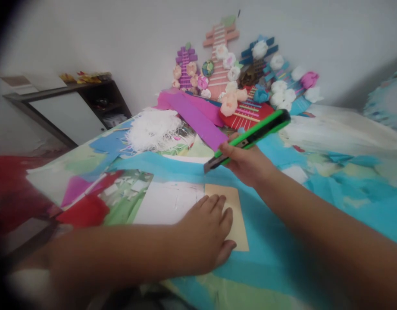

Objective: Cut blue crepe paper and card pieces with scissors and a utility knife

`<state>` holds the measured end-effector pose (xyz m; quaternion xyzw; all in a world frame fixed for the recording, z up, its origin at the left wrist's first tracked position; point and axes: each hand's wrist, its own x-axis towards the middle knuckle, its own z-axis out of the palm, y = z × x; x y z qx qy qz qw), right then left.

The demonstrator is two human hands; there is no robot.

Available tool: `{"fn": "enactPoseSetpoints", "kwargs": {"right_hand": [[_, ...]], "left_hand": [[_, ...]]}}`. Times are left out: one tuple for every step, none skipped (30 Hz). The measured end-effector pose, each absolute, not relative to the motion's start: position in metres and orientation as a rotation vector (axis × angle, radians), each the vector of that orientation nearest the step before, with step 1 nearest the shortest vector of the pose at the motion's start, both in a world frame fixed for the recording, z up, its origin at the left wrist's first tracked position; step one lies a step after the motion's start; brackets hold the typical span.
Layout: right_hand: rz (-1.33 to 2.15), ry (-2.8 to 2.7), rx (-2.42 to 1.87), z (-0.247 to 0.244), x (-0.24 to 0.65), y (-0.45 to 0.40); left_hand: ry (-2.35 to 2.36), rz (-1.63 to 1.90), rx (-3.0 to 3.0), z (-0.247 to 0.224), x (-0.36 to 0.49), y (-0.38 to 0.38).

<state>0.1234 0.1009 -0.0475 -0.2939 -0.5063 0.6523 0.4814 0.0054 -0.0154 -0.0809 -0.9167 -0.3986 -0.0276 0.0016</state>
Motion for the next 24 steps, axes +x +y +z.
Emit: {"fn": "enactPoseSetpoints", "kwargs": {"right_hand": [[1.555,-1.221,-0.795,-0.051,0.124,0.104],[1.526,-1.202,-0.877,-0.054,0.124,0.106],[1.519,-1.186,-0.952,-0.057,0.125,0.109],[1.538,-1.175,-1.014,-0.059,0.125,0.11],[1.574,-1.169,-1.058,-0.061,0.125,0.112],[1.622,-1.171,-1.091,-0.061,0.125,0.113],[1.667,-1.181,-1.126,-0.062,0.125,0.114],[1.699,-1.196,-1.167,-0.062,0.125,0.114],[1.711,-1.212,-1.21,-0.061,0.125,0.115],[1.71,-1.225,-1.253,-0.062,0.125,0.115],[1.705,-1.237,-1.286,-0.062,0.125,0.115],[1.699,-1.244,-1.302,-0.063,0.126,0.114],[1.697,-1.248,-1.295,-0.064,0.126,0.114],[1.705,-1.252,-1.264,-0.065,0.127,0.113],[1.724,-1.255,-1.214,-0.066,0.129,0.112],[1.749,-1.259,-1.15,-0.067,0.13,0.111],[1.783,-1.263,-1.078,-0.068,0.132,0.11],[1.822,-1.273,-1.006,-0.068,0.133,0.109],[1.858,-1.285,-0.945,-0.068,0.134,0.108],[1.887,-1.295,-0.902,-0.067,0.134,0.106],[1.91,-1.301,-0.878,-0.066,0.133,0.105],[1.93,-1.299,-0.875,-0.064,0.132,0.103],[1.945,-1.283,-0.894,-0.063,0.13,0.102],[1.954,-1.25,-0.929,-0.062,0.128,0.1]], "left_hand": [[-1.264,-0.077,-2.88,-0.081,0.005,-0.015],[-1.273,-0.068,-2.885,-0.081,0.005,-0.015],[-1.279,-0.063,-2.891,-0.08,0.005,-0.015],[-1.282,-0.062,-2.898,-0.08,0.005,-0.015],[-1.281,-0.066,-2.906,-0.08,0.005,-0.015],[-1.283,-0.079,-2.912,-0.079,0.004,-0.015],[-1.293,-0.092,-2.913,-0.079,0.004,-0.015],[-1.309,-0.107,-2.909,-0.079,0.004,-0.015],[-1.323,-0.121,-2.905,-0.079,0.004,-0.015],[-1.337,-0.127,-2.903,-0.079,0.004,-0.015],[-1.348,-0.126,-2.905,-0.079,0.004,-0.015],[-1.359,-0.116,-2.913,-0.079,0.004,-0.015],[-1.371,-0.101,-2.927,-0.078,0.004,-0.015],[-1.394,-0.084,-2.94,-0.078,0.005,-0.015],[-1.426,-0.065,-2.95,-0.078,0.005,-0.015],[-1.461,-0.049,-2.956,-0.077,0.005,-0.014],[-1.49,-0.035,-2.964,-0.076,0.005,-0.014],[-1.511,-0.021,-2.97,-0.076,0.005,-0.014],[-1.524,-0.006,-2.979,-0.075,0.005,-0.014],[-1.527,0.007,-2.989,-0.074,0.005,-0.014],[-1.527,0.017,-2.998,-0.073,0.005,-0.013],[-1.528,0.022,-3.004,-0.073,0.005,-0.013],[-1.529,0.023,-3.007,-0.073,0.006,-0.013],[-1.53,0.016,-3.005,-0.073,0.006,-0.013]]}}
